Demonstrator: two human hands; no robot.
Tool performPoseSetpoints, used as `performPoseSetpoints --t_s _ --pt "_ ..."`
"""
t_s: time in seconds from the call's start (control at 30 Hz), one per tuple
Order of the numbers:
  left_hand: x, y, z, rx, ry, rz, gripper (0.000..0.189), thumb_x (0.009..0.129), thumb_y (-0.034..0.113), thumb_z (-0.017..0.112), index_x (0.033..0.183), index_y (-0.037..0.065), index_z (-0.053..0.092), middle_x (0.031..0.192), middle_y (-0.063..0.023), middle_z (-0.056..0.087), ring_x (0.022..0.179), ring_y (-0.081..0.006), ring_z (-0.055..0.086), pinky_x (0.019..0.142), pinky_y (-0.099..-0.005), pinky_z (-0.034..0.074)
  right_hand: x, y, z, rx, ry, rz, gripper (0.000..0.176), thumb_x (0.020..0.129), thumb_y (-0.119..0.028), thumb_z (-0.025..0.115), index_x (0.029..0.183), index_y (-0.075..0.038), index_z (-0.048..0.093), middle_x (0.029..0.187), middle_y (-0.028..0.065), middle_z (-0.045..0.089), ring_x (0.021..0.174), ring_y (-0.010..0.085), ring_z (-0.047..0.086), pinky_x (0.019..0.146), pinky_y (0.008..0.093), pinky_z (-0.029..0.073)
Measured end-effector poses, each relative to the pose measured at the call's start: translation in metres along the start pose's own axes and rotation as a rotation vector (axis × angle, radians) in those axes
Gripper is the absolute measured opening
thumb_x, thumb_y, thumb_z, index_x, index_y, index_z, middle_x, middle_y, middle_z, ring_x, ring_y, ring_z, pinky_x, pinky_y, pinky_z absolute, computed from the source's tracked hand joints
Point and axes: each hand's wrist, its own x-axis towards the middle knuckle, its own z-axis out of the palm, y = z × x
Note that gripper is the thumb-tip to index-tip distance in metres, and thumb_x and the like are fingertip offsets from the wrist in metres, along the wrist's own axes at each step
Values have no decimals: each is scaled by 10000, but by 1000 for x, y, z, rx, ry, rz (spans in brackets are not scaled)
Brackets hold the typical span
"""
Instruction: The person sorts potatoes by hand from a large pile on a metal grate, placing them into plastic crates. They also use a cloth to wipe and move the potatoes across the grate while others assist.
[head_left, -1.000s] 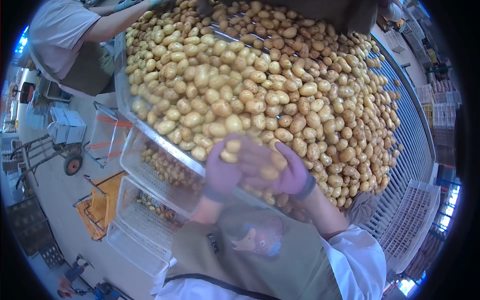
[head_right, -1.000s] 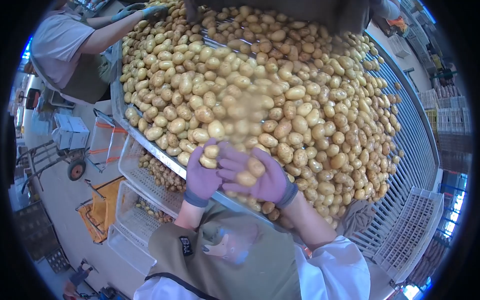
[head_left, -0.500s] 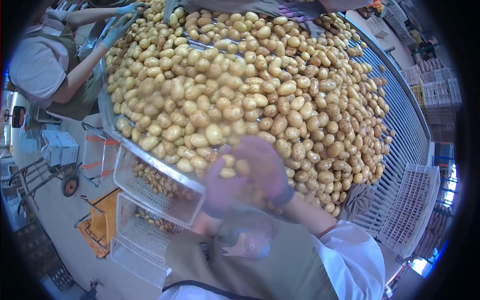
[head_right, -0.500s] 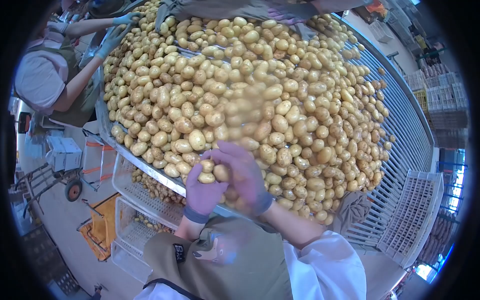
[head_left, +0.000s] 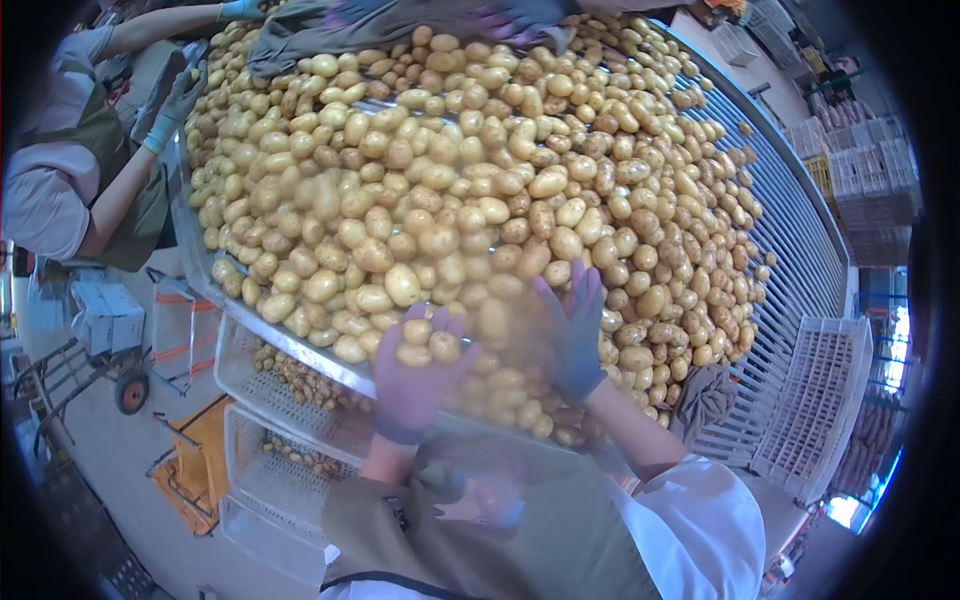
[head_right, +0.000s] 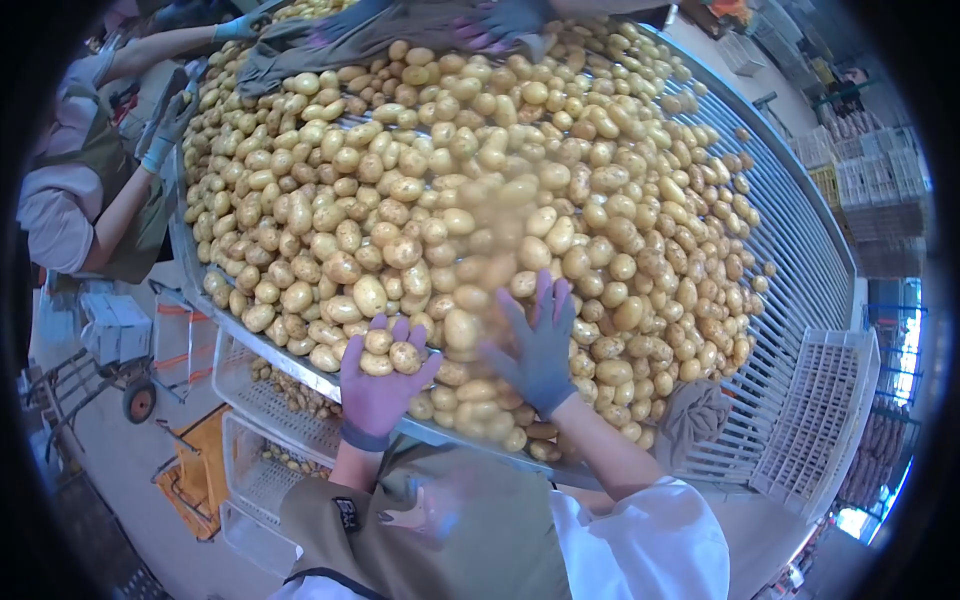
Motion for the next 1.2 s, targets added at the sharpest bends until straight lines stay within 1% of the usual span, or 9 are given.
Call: performPoseSetpoints --t_s 0.27,0.6,0.73,0.77,0.87,0.93,1.07,1.17,1.2 --pt "-4 22 3 -104 31 37 532 1018 452 297 1464 173 373 1508 -154 349 1410 -394 298 1121 -689 210 76 -19 33 -105 177 -45 487 889 -437 648 1355 -313 577 1565 92 323 1438 427 223 1124 655 101" --pt "-61 51 -16 -408 -63 195 543 989 440 422 1456 164 393 1410 -113 449 1348 -325 403 1056 -530 373 179 -11 86 -151 167 -137 463 935 -433 583 1390 -360 544 1545 -22 393 1474 336 188 1089 709 -77" --pt "-118 79 -29 964 434 491 556 978 459 410 1446 158 417 1472 -120 432 1357 -321 398 1054 -501 361 150 -45 35 64 179 -278 401 964 -282 565 1354 -195 599 1534 65 408 1465 351 211 1176 565 59" --pt "-126 86 -48 234 393 571 538 969 431 456 1413 126 449 1442 -130 457 1353 -322 397 1080 -511 345 137 -53 24 128 130 -285 401 981 -263 542 1367 -163 582 1539 82 397 1467 349 214 1182 532 97" --pt "-156 111 -96 288 543 787 537 953 401 518 1381 80 467 1428 -165 457 1351 -329 396 1095 -539 341 98 -50 14 208 45 -250 386 1001 -217 512 1363 -97 571 1535 124 388 1452 342 260 1183 472 184" --pt "-180 169 -107 -704 -83 611 579 940 408 561 1366 28 463 1430 -214 432 1348 -348 394 1113 -550 337 81 -46 9 287 34 -198 374 985 -187 535 1342 -86 584 1526 119 402 1456 330 259 1181 473 195" --pt "-183 314 -158 -368 334 789 743 942 539 510 1378 -48 372 1460 -255 368 1369 -426 359 1118 -538 359 71 -41 -1 416 16 -94 367 977 -163 541 1325 -54 585 1520 127 405 1459 304 266 1177 463 216" --pt "-157 362 -292 676 347 830 753 973 538 450 1415 -55 307 1428 -262 414 1341 -449 401 1104 -525 384 73 -29 -12 388 21 -133 370 978 -148 525 1329 -40 576 1521 136 391 1456 305 272 1172 459 236" --pt "-140 325 -229 438 415 847 716 990 506 436 1422 -53 313 1400 -255 451 1311 -433 444 1099 -509 395 72 -23 -15 390 18 -141 374 977 -147 525 1331 -34 571 1518 138 391 1454 305 275 1170 455 243"
